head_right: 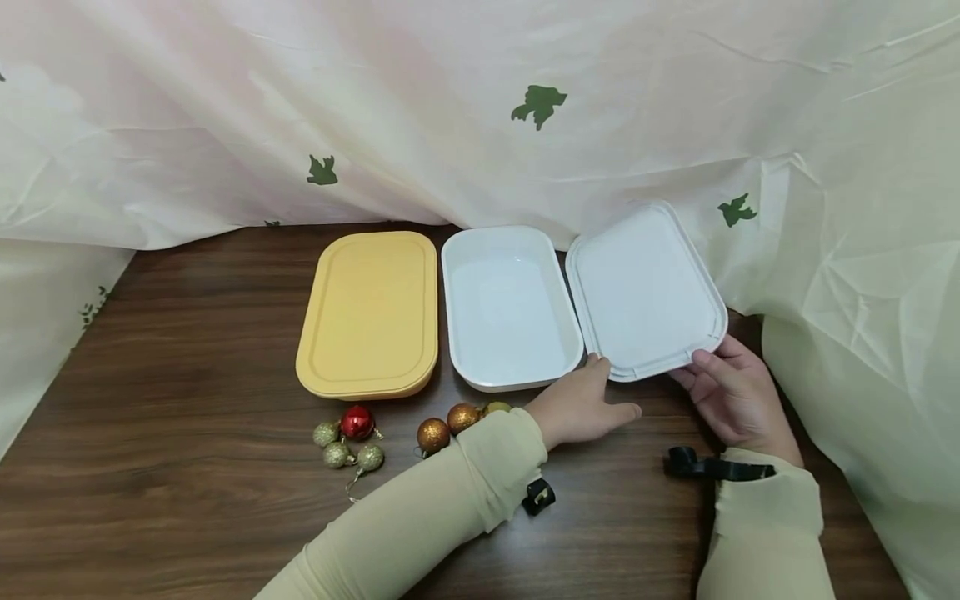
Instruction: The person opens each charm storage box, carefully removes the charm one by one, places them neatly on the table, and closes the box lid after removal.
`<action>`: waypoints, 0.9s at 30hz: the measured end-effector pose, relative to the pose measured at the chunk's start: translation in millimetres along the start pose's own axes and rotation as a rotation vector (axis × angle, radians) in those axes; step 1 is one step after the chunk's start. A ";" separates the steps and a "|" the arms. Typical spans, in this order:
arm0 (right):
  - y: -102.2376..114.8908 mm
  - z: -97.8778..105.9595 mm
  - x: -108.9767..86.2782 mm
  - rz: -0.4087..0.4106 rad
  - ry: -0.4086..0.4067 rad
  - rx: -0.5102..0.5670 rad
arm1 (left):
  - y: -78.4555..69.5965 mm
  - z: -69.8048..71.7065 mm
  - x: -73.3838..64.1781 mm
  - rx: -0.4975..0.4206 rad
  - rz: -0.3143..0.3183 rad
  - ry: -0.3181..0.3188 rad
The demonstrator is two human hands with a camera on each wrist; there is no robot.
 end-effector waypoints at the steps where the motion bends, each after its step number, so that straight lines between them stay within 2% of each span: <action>1: -0.3 -3.2 0.6 0.016 0.003 -0.021 | -0.2 0.0 0.3 0.011 -0.006 -0.005; 5: -0.7 -17.5 2.3 0.089 -0.077 -0.147 | -1.0 0.1 1.2 0.027 -0.036 -0.021; 9: 0.0 -28.7 4.5 0.141 -0.228 -0.272 | -0.9 0.6 1.4 0.012 -0.051 -0.026; 12: 2.7 -34.1 4.6 0.145 -0.357 -0.425 | -0.6 1.6 1.6 -0.024 -0.073 -0.028; 18: 8.8 -48.8 3.2 0.171 -0.587 -0.767 | -3.8 10.9 -5.4 -0.137 -0.172 -0.030; 20: 9.8 -56.8 3.7 0.202 -0.622 -0.845 | -5.2 16.6 -9.7 -0.166 -0.188 -0.033; 22: 10.4 -65.8 4.9 0.248 -0.626 -0.910 | -7.0 25.7 -13.4 -0.191 -0.203 -0.070; 24: 10.6 -75.4 5.9 0.307 -0.613 -0.943 | -9.1 37.7 -16.4 -0.243 -0.214 -0.135; 27: 10.6 -90.4 5.8 0.390 -0.583 -1.033 | -13.0 60.1 -19.6 -0.373 -0.253 -0.259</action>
Point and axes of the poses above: each hand's wrist, its own x-axis towards the middle knuckle, its own z-axis out of the back of the hand, y = z × x, the point moved 5 cm from there along x, towards the middle knuckle, and after that the axes turned 4 degrees about -z, right-handed, at the moved point
